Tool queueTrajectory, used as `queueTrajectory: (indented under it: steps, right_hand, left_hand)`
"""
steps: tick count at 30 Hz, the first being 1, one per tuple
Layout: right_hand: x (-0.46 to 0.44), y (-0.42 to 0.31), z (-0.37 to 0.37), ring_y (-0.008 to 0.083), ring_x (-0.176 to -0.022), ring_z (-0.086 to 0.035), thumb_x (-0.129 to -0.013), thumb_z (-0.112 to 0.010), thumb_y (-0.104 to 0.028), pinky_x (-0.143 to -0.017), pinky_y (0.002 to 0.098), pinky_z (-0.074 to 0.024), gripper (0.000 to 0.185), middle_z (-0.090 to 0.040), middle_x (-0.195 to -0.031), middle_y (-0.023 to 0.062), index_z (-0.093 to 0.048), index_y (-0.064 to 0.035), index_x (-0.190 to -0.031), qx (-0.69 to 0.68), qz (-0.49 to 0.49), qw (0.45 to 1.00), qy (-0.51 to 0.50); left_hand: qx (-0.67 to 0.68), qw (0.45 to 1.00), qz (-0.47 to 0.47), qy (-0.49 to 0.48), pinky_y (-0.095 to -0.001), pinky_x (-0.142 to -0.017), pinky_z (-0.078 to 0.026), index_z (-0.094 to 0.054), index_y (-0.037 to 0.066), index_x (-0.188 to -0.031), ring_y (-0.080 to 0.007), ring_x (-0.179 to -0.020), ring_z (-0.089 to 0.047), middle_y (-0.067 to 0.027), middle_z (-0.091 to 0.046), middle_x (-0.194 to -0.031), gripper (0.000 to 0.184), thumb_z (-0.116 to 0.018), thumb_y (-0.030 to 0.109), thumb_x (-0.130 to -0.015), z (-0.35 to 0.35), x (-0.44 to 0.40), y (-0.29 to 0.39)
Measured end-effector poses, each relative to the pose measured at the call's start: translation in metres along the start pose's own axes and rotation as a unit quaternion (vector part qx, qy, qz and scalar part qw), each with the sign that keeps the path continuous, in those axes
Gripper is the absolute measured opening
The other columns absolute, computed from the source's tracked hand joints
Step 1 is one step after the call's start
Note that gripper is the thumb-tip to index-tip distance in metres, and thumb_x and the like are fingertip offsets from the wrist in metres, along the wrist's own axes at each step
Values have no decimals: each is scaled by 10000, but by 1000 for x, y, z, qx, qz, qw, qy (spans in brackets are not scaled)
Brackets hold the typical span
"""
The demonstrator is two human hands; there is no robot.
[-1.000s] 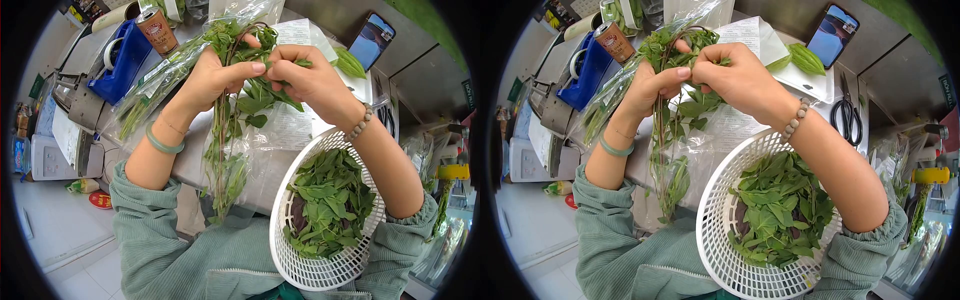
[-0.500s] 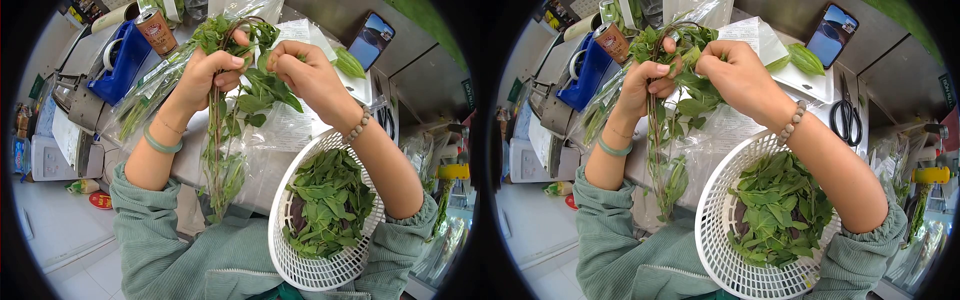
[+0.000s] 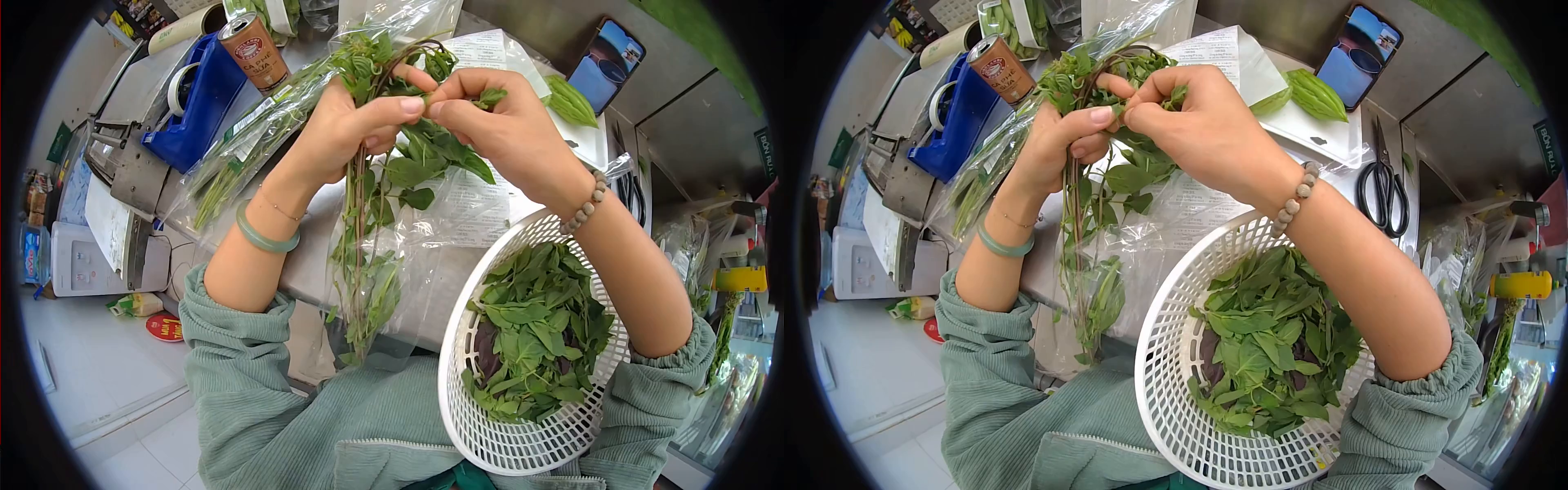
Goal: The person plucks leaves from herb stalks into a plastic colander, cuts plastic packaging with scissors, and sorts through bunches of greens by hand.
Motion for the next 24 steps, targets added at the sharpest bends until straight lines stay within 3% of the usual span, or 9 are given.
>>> queueTrajectory:
  steps: [3, 6, 12, 17, 20, 24]
  right_hand:
    - [-2, -2, -1, 27, -587, -461, -852, -624, -135, -477, 233, -342, 182, -576, -676, 14, -638, 37, -795, 5, 54, 999, 3]
    - [0, -3, -1, 26, -568, -463, -848, -631, -143, -455, 241, -344, 201, -574, -654, 11, -640, 47, -781, 36, 30, 999, 3]
    - [1, -2, -1, 31, -551, -438, -841, -608, -153, -450, 237, -339, 208, -536, -605, -4, -623, 37, -757, 80, 60, 995, 25]
    - [-2, -2, 8, 36, -559, -407, -842, -562, -134, -472, 239, -340, 185, -501, -607, -17, -589, 21, -744, 37, 95, 993, 67]
    - [-4, 4, 11, 39, -567, -398, -834, -547, -113, -480, 248, -340, 157, -499, -623, -13, -584, 17, -754, 2, 47, 997, 59]
    - [-3, 1, 2, 49, -560, -433, -804, -571, -106, -489, 248, -364, 134, -517, -615, -5, -616, 19, -784, 66, 80, 994, 43]
  left_hand:
    - [-55, 998, -1, 8, -198, -431, -262, -652, 39, -965, -14, -479, -370, 56, -489, -607, 265, -739, 234, -809, 0, 0, 0]
    - [-65, 998, 1, 5, -195, -429, -269, -657, 44, -911, -15, -482, -387, 51, -505, -605, 247, -756, 245, -806, 1, 0, 0]
    - [-77, 996, -14, 36, -191, -427, -285, -649, 43, -881, -21, -494, -405, 33, -545, -644, 198, -721, 224, -845, 4, 0, -1]
    - [-22, 999, -18, -24, -180, -430, -282, -602, 44, -881, -15, -501, -399, 28, -534, -689, 171, -673, 199, -889, -4, 1, 1]
    - [13, 999, -14, -39, -173, -427, -273, -578, 48, -876, -5, -497, -376, 35, -504, -692, 158, -645, 187, -907, -2, 1, 3]
    - [56, 997, -14, -42, -174, -412, -252, -572, 49, -897, 7, -493, -353, 28, -505, -726, 139, -621, 177, -920, 3, 0, 3]
Point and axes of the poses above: each hand's wrist, its own x-axis away from the middle knuckle, its own z-axis out of the back of the hand, y = z × x, the point moved 7 cm from there along -x, towards the middle knuckle
